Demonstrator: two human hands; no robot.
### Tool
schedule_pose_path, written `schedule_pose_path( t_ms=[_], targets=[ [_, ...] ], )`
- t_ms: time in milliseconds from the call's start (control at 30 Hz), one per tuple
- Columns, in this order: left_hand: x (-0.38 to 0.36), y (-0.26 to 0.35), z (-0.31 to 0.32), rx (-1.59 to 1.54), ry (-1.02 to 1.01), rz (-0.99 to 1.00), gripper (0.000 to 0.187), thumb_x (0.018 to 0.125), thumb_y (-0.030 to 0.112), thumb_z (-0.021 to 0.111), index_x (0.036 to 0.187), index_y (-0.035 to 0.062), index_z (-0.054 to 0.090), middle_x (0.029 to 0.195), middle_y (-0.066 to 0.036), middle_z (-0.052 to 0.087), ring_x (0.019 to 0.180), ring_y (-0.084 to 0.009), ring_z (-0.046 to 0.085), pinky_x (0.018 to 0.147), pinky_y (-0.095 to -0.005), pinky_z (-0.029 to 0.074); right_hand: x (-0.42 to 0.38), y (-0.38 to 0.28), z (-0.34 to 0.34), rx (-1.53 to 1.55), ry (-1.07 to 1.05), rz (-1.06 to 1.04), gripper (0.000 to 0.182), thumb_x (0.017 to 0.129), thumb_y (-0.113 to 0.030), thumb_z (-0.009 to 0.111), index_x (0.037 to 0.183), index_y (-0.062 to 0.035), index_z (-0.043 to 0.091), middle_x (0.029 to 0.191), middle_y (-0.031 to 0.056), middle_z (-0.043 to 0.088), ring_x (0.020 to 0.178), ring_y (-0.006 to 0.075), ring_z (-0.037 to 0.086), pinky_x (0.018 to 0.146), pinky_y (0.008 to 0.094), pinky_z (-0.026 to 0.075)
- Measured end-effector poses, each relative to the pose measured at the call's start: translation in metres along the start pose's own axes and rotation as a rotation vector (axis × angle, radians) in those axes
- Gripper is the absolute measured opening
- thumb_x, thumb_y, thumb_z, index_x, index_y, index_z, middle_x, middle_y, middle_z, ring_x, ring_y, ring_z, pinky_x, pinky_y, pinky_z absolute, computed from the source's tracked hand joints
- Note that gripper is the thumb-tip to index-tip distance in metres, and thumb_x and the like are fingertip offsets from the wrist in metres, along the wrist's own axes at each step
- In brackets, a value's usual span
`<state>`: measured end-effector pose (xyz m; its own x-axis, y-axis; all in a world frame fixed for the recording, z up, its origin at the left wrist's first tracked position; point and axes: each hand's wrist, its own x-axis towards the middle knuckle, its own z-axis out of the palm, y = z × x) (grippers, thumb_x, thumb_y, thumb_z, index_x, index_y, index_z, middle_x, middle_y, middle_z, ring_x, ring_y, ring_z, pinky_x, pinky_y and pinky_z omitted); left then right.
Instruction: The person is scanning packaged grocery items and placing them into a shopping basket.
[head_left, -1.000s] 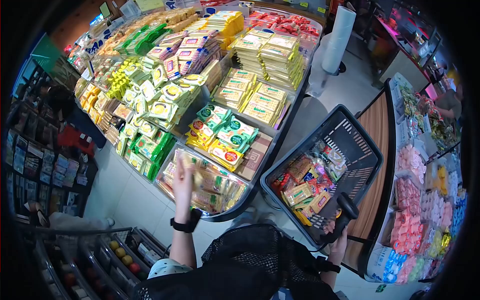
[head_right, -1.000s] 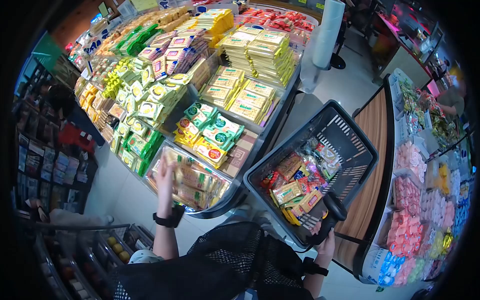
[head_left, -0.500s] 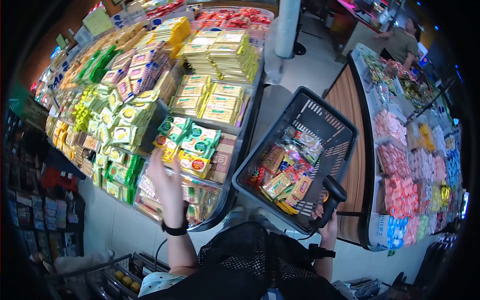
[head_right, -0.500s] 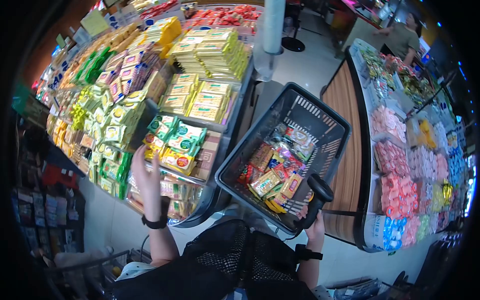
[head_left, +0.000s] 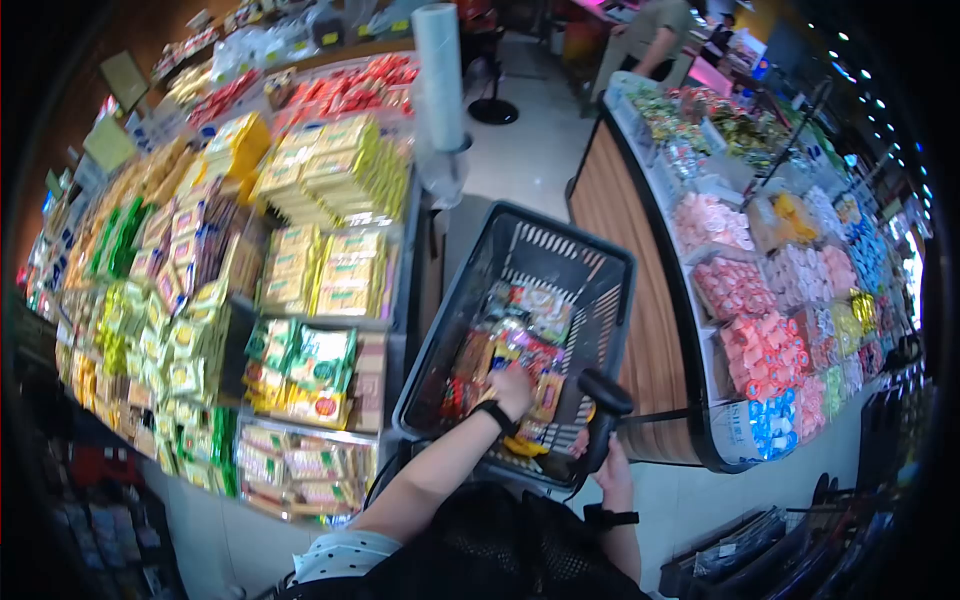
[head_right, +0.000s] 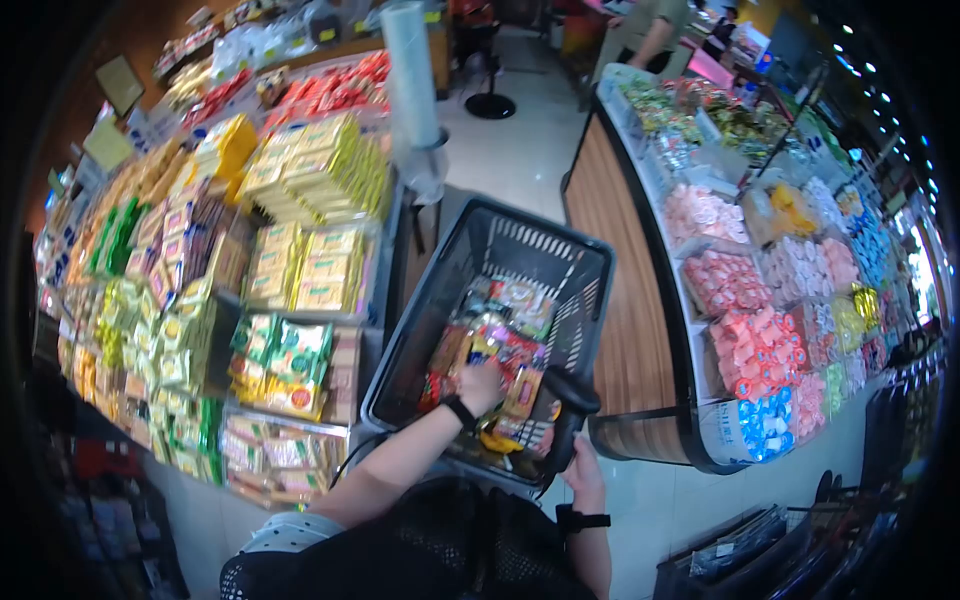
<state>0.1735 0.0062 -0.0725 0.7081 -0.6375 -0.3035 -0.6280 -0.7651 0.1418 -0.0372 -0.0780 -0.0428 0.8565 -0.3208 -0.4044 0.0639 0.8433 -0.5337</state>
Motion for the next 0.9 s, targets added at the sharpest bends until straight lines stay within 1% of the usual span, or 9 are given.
schedule_pose_path(
  t_ms=[33, 67, 100, 133, 233, 267, 600, 767, 900],
  targets=[
    [0.009, -0.001, 0.026, 0.036, -0.163, -0.063, 0.028, 0.078, 0.019, 0.049, 0.103, 0.0062, 0.056, 0.095, -0.009, 0.060, 0.081, -0.0288, 0.060, 0.057, -0.0525, 0.043, -0.001, 0.001, 0.002, 0.008, 0.059, 0.020, 0.050, 0.082, -0.037, 0.047, 0.114, 0.0005, 0.038, 0.088, 0.0128, 0.052, 0.083, 0.0256, 0.053, 0.083, 0.0434, 0.040],
    [0.007, -0.012, 0.035, 0.105, -0.363, 0.098, 0.043, 0.079, 0.021, 0.047, 0.117, 0.0024, 0.044, 0.102, -0.014, 0.056, 0.085, -0.0328, 0.058, 0.052, -0.0534, 0.042, -0.002, 0.003, -0.004, 0.128, -0.003, 0.053, 0.046, 0.084, -0.031, 0.044, 0.114, 0.0040, 0.038, 0.095, 0.0163, 0.052, 0.087, 0.0284, 0.053, 0.084, 0.0439, 0.040],
    [-0.005, -0.017, 0.034, -0.029, -0.411, -0.066, 0.052, 0.081, 0.023, 0.043, 0.126, 0.0010, 0.029, 0.109, -0.018, 0.050, 0.087, -0.0355, 0.055, 0.049, -0.0530, 0.042, -0.001, 0.004, -0.011, 0.244, -0.068, 0.090, 0.043, 0.085, -0.025, 0.041, 0.113, 0.0075, 0.038, 0.103, 0.0199, 0.052, 0.091, 0.0311, 0.054, 0.086, 0.0444, 0.040],
    [-0.008, -0.017, 0.070, 0.310, -0.245, -0.076, 0.064, 0.078, 0.028, 0.046, 0.131, 0.0022, 0.021, 0.101, -0.014, 0.056, 0.078, -0.0264, 0.058, 0.043, -0.0463, 0.043, 0.000, 0.004, -0.014, 0.250, -0.214, 0.126, 0.043, 0.085, -0.022, 0.040, 0.115, 0.0082, 0.037, 0.103, 0.0199, 0.052, 0.092, 0.0317, 0.054, 0.087, 0.0440, 0.040],
    [0.005, -0.019, 0.089, 0.391, -0.361, 0.033, 0.064, 0.080, 0.028, 0.041, 0.131, -0.0025, 0.016, 0.110, -0.022, 0.048, 0.087, -0.0314, 0.054, 0.046, -0.0457, 0.043, -0.005, 0.001, -0.002, 0.079, -0.240, 0.125, 0.041, 0.085, -0.020, 0.043, 0.112, 0.0098, 0.040, 0.102, 0.0186, 0.053, 0.093, 0.0295, 0.055, 0.089, 0.0441, 0.038],
    [0.007, -0.019, 0.097, 0.419, -0.314, 0.044, 0.065, 0.080, 0.028, 0.042, 0.131, -0.0024, 0.017, 0.111, -0.022, 0.048, 0.087, -0.0315, 0.054, 0.047, -0.0458, 0.043, -0.007, 0.001, 0.001, 0.007, -0.145, 0.137, 0.057, 0.085, -0.025, 0.042, 0.128, 0.0045, 0.018, 0.100, 0.0171, 0.051, 0.088, 0.0269, 0.055, 0.084, 0.0410, 0.042],
    [0.003, -0.015, 0.060, 0.391, -0.320, -0.041, 0.076, 0.075, 0.028, 0.050, 0.134, 0.0079, 0.006, 0.111, -0.017, 0.047, 0.078, -0.0334, 0.057, 0.044, -0.0465, 0.047, 0.000, -0.006, 0.000, 0.009, -0.152, 0.212, 0.057, 0.084, -0.025, 0.047, 0.125, 0.0066, 0.024, 0.102, 0.0185, 0.052, 0.095, 0.0292, 0.053, 0.092, 0.0456, 0.036],
    [0.005, -0.017, 0.048, 0.206, -0.309, -0.078, 0.066, 0.074, 0.030, 0.051, 0.129, 0.0076, 0.022, 0.110, -0.014, 0.047, 0.083, -0.0341, 0.057, 0.049, -0.0506, 0.047, 0.003, -0.014, 0.007, 0.010, -0.232, 0.234, 0.056, 0.081, -0.030, 0.052, 0.119, 0.0065, 0.033, 0.102, 0.0168, 0.052, 0.095, 0.0278, 0.053, 0.090, 0.0445, 0.038],
    [0.013, -0.029, 0.042, -0.024, -0.180, -0.045, 0.058, 0.072, 0.034, 0.052, 0.118, 0.0027, 0.035, 0.094, -0.013, 0.057, 0.079, -0.0285, 0.060, 0.061, -0.0411, 0.050, 0.014, -0.012, -0.006, 0.011, -0.343, 0.271, 0.057, 0.079, -0.035, 0.054, 0.115, 0.0057, 0.037, 0.103, 0.0162, 0.052, 0.096, 0.0268, 0.052, 0.089, 0.0439, 0.038]
  ],
)
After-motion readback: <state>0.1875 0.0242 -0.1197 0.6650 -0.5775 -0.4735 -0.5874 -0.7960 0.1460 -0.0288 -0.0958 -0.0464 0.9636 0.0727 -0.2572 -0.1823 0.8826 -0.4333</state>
